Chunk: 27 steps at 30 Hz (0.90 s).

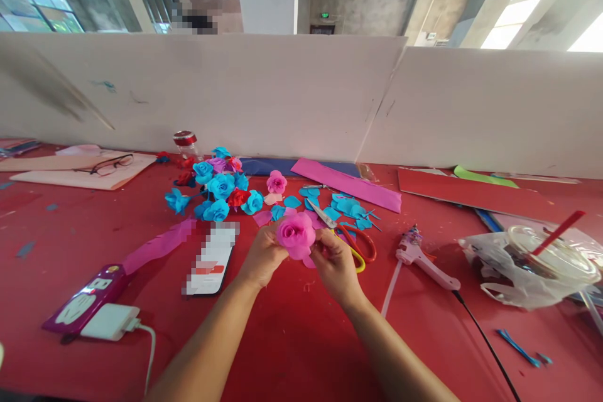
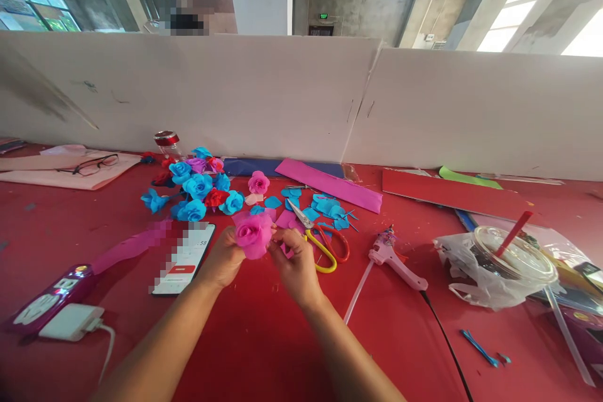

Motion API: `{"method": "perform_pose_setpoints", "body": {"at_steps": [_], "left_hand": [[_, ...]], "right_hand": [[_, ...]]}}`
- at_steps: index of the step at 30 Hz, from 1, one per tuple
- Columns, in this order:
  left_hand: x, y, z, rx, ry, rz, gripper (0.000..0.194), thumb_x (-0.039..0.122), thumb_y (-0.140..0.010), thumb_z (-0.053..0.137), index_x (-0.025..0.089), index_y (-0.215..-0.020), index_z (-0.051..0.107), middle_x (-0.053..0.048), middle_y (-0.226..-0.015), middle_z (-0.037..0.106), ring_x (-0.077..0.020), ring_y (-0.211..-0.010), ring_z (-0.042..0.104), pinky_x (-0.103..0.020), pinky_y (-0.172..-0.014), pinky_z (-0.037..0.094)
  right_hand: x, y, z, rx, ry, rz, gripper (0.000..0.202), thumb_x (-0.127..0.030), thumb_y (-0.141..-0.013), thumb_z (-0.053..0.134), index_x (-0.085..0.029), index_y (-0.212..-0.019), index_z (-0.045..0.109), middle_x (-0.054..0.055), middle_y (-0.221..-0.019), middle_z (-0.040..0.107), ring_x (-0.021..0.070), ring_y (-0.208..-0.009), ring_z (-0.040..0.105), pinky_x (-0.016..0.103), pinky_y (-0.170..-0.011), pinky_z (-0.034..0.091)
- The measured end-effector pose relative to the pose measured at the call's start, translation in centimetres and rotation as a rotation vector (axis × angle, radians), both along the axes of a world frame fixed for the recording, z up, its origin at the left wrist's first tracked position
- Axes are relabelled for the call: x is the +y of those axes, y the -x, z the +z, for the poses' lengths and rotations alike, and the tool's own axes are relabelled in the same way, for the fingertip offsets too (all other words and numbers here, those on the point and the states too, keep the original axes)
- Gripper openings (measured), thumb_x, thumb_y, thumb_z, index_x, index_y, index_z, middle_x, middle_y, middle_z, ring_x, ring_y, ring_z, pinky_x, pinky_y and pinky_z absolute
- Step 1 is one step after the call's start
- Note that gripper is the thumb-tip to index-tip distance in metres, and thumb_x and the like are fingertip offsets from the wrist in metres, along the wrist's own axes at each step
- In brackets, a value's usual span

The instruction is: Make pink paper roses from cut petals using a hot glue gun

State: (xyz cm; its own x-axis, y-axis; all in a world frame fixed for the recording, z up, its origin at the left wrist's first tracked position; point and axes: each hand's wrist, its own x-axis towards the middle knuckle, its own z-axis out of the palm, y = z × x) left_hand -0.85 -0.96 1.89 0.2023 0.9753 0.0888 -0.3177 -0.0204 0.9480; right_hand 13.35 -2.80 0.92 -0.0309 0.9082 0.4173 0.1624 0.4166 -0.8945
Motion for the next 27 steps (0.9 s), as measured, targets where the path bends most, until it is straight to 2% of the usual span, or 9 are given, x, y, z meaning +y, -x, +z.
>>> {"method": "perform_pose_setpoints", "body": {"at_steps": [5, 10, 14, 16, 18, 21, 23, 25, 27], "left_hand": [[0.4, -0.6, -0.4, -0.194, 0.220, 0.067, 0.018, 0.024, -0.055, 0.083, 0.016, -0.069, 0.074, -0.006, -0.074, 0.071, -0.0216, -0.085, 0.064, -0.033, -0.082, 0.045], [1.0, 0.5, -0.3, -0.333, 0.303, 0.038, 0.018, 0.026, -0.059, 0.083, 0.017, -0.069, 0.072, -0.005, -0.084, 0.072, -0.0210, -0.093, 0.064, -0.038, -0.088, 0.047], [1.6, 1.8, -0.2, -0.397, 0.348, 0.028, 0.018, 0.025, -0.062, 0.082, 0.017, -0.072, 0.070, -0.002, -0.076, 0.071, -0.0178, -0.084, 0.065, -0.045, -0.090, 0.049], [1.9, 2.4, -0.1, -0.436, 0.358, 0.048, 0.017, 0.023, -0.062, 0.082, 0.017, -0.071, 0.069, -0.001, -0.072, 0.069, -0.0165, -0.080, 0.065, -0.049, -0.091, 0.048], [2.2, 3.0, 0.1, -0.456, 0.366, 0.083, 0.016, 0.022, -0.063, 0.081, 0.018, -0.071, 0.068, 0.001, -0.069, 0.068, -0.0160, -0.077, 0.066, -0.052, -0.092, 0.047], [2.4, 3.6, 0.3, -0.454, 0.360, 0.139, 0.014, 0.021, -0.065, 0.080, 0.018, -0.073, 0.068, 0.002, -0.068, 0.067, -0.0155, -0.075, 0.065, -0.055, -0.093, 0.045], [2.5, 3.8, 0.3, -0.451, 0.340, 0.138, 0.013, 0.020, -0.066, 0.079, 0.018, -0.072, 0.068, 0.002, -0.068, 0.067, -0.0157, -0.075, 0.066, -0.055, -0.094, 0.045], [2.3, 3.7, 0.3, -0.466, 0.323, 0.072, 0.013, 0.022, -0.065, 0.080, 0.019, -0.070, 0.067, 0.001, -0.068, 0.067, -0.0191, -0.083, 0.067, -0.055, -0.094, 0.045], [2.1, 3.5, 0.2, -0.489, 0.318, -0.050, 0.016, 0.025, -0.063, 0.081, 0.019, -0.069, 0.067, 0.000, -0.073, 0.068, -0.0258, -0.097, 0.065, -0.056, -0.093, 0.045]], "right_hand": [[0.0, 0.2, 0.5, -0.110, 0.056, 0.004, 0.022, -0.036, -0.087, 0.055, -0.019, -0.081, 0.067, 0.003, -0.073, 0.064, 0.0148, -0.065, 0.054, 0.025, -0.060, 0.042], [0.0, -1.0, 1.2, -0.286, 0.081, -0.002, 0.025, -0.032, -0.090, 0.047, -0.018, -0.073, 0.060, -0.002, -0.059, 0.052, 0.0116, -0.056, 0.045, 0.023, -0.054, 0.034], [0.1, -1.9, 1.9, -0.336, 0.076, 0.188, 0.026, -0.027, -0.090, 0.045, -0.019, -0.066, 0.051, -0.003, -0.060, 0.048, 0.0105, -0.057, 0.042, 0.023, -0.056, 0.033], [0.3, -2.7, 2.2, -0.340, 0.062, 0.228, 0.027, -0.028, -0.090, 0.045, -0.019, -0.065, 0.050, -0.003, -0.060, 0.047, 0.0103, -0.058, 0.042, 0.022, -0.056, 0.033], [0.8, -3.9, 2.3, -0.273, 0.040, 0.104, 0.026, -0.031, -0.089, 0.045, -0.019, -0.067, 0.051, -0.003, -0.061, 0.047, 0.0105, -0.058, 0.042, 0.022, -0.055, 0.033], [1.6, -6.2, 2.2, -0.169, -0.005, -0.316, 0.025, -0.034, -0.088, 0.046, -0.019, -0.071, 0.054, -0.001, -0.064, 0.051, 0.0129, -0.061, 0.046, 0.024, -0.058, 0.038], [2.0, -7.2, 2.0, -0.282, -0.010, -0.564, 0.020, -0.032, -0.087, 0.048, -0.019, -0.077, 0.060, 0.002, -0.068, 0.058, 0.0174, -0.068, 0.052, 0.029, -0.065, 0.042], [2.1, -7.2, 1.9, -0.490, -0.013, -0.639, 0.016, -0.026, -0.083, 0.053, -0.022, -0.091, 0.066, 0.008, -0.090, 0.065, 0.0265, -0.092, 0.055, 0.040, -0.079, 0.043], [1.8, -6.3, 1.9, -0.601, -0.038, -0.560, 0.029, -0.025, -0.079, 0.060, -0.028, -0.107, 0.066, 0.009, -0.120, 0.060, 0.0335, -0.116, 0.045, 0.051, -0.091, 0.037]]}}
